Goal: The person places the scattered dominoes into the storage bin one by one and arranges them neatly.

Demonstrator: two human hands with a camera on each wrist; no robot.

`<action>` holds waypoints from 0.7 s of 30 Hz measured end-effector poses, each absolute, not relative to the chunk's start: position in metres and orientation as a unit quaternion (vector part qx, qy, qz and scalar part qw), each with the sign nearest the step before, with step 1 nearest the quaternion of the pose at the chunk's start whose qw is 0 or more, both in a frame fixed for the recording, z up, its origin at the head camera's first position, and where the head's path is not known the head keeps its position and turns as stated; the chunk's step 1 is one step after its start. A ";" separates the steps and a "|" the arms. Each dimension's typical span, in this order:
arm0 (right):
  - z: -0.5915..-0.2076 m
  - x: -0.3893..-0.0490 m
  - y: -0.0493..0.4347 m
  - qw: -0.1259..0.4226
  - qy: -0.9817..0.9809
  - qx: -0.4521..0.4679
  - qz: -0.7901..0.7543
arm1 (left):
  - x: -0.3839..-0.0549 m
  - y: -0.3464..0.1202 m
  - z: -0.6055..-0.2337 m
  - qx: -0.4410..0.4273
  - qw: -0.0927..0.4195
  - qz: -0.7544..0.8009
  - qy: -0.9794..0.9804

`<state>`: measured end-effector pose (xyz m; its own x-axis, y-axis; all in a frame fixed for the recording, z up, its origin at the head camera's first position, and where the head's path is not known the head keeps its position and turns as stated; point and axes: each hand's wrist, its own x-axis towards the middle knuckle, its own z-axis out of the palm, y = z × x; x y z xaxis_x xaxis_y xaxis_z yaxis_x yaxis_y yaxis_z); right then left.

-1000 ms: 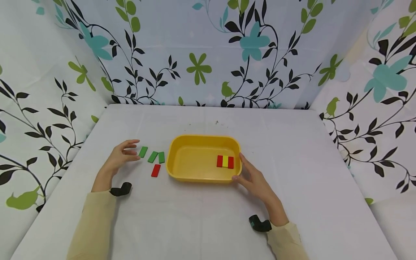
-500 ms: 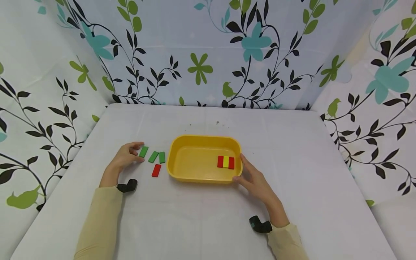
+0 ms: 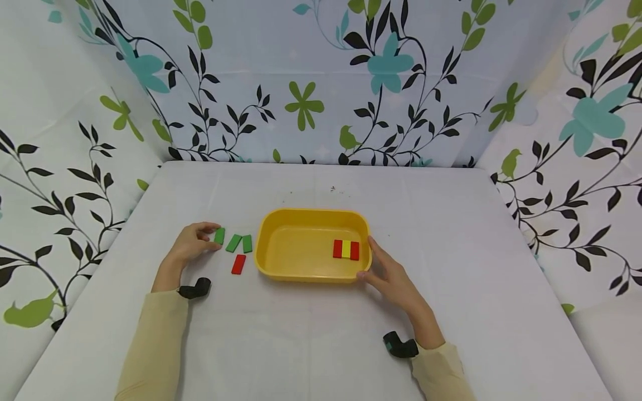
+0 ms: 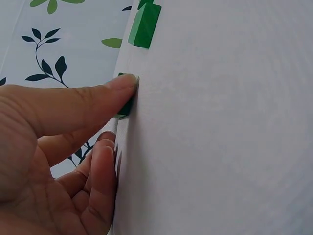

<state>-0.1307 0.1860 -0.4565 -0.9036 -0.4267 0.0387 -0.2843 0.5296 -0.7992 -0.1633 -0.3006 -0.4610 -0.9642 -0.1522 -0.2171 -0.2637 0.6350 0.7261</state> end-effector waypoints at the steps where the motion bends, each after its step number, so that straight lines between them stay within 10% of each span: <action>1: -0.457 -0.131 0.186 0.081 0.870 -0.205 -0.440 | -0.163 -0.301 -0.461 -0.116 0.067 0.413 0.901; 21: -0.457 -0.132 0.186 0.079 0.869 -0.205 -0.444 | -0.156 -0.255 -0.404 -0.093 -0.006 0.529 0.844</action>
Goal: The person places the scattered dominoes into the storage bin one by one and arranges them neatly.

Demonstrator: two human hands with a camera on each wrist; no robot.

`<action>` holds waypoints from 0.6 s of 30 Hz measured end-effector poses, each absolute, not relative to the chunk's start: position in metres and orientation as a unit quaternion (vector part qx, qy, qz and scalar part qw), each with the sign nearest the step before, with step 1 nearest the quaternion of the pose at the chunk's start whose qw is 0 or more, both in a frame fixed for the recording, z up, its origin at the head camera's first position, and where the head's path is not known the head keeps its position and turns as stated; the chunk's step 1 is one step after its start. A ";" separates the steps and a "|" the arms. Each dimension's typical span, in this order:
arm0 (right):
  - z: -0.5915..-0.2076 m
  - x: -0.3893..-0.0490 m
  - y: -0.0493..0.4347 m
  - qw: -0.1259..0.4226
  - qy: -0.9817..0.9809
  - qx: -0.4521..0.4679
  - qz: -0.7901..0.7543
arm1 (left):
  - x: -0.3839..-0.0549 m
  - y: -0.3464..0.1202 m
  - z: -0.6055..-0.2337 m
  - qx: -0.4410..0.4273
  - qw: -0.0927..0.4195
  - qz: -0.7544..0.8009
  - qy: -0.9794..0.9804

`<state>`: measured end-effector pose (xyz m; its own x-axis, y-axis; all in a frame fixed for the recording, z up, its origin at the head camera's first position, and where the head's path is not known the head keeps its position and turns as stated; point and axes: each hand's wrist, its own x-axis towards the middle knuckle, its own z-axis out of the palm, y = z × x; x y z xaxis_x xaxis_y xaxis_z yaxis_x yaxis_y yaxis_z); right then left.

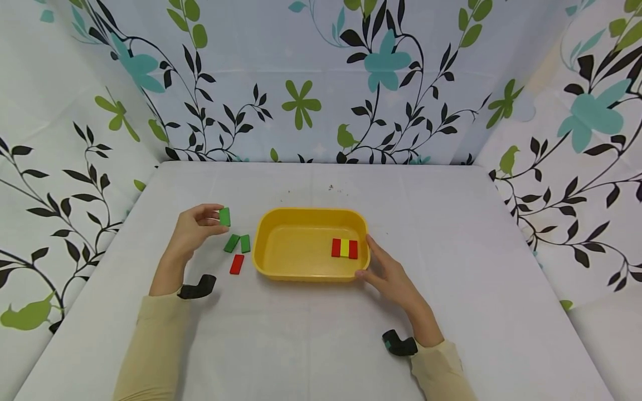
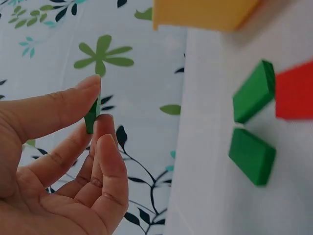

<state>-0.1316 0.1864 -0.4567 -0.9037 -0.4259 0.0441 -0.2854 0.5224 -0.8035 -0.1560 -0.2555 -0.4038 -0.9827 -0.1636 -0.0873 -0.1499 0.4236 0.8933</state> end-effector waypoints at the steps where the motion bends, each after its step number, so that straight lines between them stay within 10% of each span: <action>1: -0.457 -0.131 0.186 0.080 0.869 -0.204 -0.444 | -0.156 -0.249 -0.400 0.085 0.006 -0.531 -0.843; 18: -0.457 -0.132 0.186 0.081 0.869 -0.200 -0.445 | -0.169 -0.137 -0.383 0.005 -0.062 -0.544 -0.836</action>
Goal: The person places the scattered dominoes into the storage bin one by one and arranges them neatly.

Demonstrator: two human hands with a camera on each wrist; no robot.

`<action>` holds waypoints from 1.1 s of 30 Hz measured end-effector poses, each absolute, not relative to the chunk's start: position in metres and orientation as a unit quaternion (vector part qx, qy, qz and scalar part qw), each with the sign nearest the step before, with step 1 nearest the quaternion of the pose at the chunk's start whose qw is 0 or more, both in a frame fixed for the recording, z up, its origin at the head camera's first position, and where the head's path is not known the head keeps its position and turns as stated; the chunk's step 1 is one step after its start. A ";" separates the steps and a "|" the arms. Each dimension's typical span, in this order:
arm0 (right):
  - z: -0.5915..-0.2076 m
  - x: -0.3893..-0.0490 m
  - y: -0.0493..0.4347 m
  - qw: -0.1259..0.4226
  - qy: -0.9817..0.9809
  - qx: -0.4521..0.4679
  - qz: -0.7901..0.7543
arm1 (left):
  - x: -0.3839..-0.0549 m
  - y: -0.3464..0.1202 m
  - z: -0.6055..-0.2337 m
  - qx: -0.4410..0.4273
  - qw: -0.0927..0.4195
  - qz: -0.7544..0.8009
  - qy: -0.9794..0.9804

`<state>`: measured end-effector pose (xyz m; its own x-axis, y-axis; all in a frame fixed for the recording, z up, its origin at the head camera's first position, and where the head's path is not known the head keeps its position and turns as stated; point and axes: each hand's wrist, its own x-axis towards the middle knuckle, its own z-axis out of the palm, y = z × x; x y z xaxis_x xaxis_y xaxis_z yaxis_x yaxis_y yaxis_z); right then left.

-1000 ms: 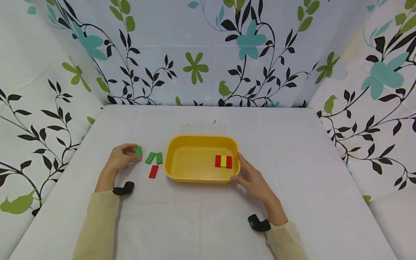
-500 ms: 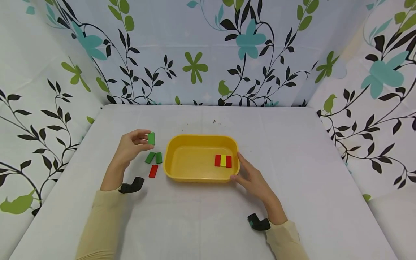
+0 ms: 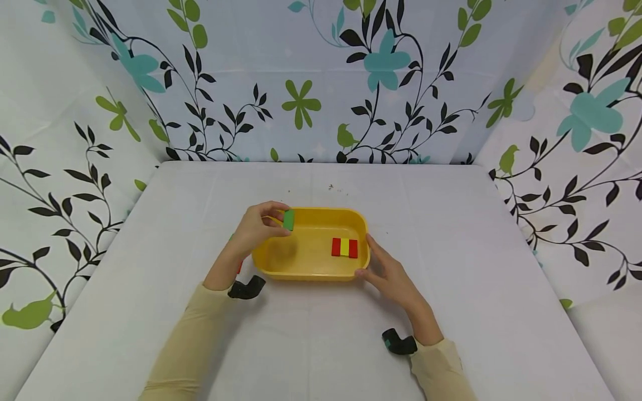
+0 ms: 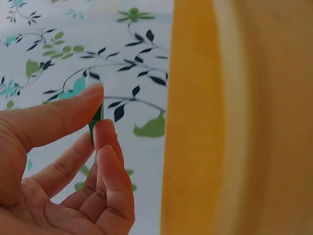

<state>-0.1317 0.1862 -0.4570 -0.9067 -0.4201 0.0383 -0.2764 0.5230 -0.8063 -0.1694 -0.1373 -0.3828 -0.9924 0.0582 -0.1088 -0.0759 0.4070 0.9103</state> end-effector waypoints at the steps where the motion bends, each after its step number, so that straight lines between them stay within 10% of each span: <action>1: -0.457 -0.132 0.186 0.081 0.868 -0.201 -0.446 | -0.170 -0.132 -0.384 -0.002 0.064 0.540 0.839; 33: -0.455 -0.131 0.185 0.086 0.866 -0.203 -0.449 | -0.184 -0.044 -0.432 -0.044 0.088 0.429 0.898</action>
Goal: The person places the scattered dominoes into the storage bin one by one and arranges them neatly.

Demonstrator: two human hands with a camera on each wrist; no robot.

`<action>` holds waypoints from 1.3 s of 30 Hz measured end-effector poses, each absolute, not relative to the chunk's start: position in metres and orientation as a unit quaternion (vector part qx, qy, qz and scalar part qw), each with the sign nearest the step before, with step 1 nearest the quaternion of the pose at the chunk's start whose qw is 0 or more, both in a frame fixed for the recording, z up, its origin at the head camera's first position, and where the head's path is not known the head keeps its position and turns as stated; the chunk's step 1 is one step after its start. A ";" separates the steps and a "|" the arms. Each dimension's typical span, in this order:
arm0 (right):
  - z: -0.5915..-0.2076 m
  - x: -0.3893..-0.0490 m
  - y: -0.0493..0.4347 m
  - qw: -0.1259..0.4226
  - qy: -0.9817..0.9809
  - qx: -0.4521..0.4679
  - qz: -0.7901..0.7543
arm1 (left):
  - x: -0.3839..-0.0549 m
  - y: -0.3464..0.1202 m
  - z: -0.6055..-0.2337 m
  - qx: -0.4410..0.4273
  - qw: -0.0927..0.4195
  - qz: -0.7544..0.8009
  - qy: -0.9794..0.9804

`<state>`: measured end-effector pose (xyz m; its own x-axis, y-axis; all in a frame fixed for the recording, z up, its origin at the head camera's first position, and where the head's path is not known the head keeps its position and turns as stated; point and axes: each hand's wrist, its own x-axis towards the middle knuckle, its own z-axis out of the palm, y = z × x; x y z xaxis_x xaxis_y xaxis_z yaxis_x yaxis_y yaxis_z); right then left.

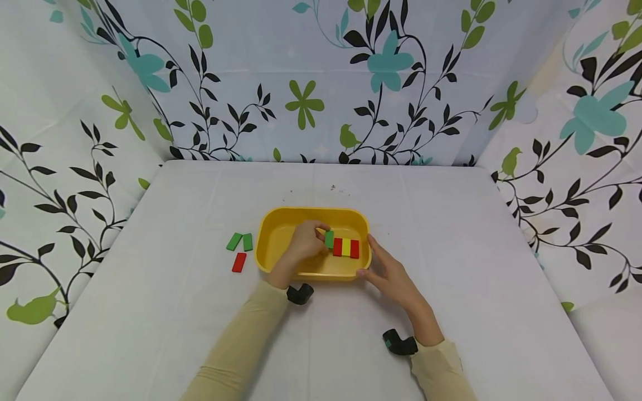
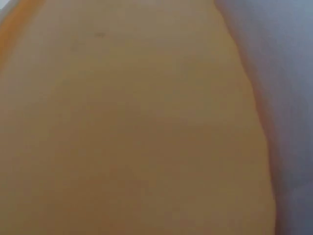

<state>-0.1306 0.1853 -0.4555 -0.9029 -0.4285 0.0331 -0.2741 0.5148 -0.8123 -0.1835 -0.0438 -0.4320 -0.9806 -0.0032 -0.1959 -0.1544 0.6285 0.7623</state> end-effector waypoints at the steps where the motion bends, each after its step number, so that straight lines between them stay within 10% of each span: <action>1: -0.456 -0.131 0.186 0.086 0.866 -0.205 -0.449 | -0.183 -0.043 -0.433 -0.046 0.093 0.427 0.898; 39: -0.459 -0.132 0.186 0.081 0.866 -0.216 -0.443 | -0.177 -0.039 -0.435 -0.048 0.101 0.351 0.930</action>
<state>-0.1319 0.1859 -0.4586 -0.8937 -0.4458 0.0505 -0.3020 0.5145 -0.8025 -0.1773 -0.0387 -0.4354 -0.9751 -0.0196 -0.2209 -0.1606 0.7496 0.6422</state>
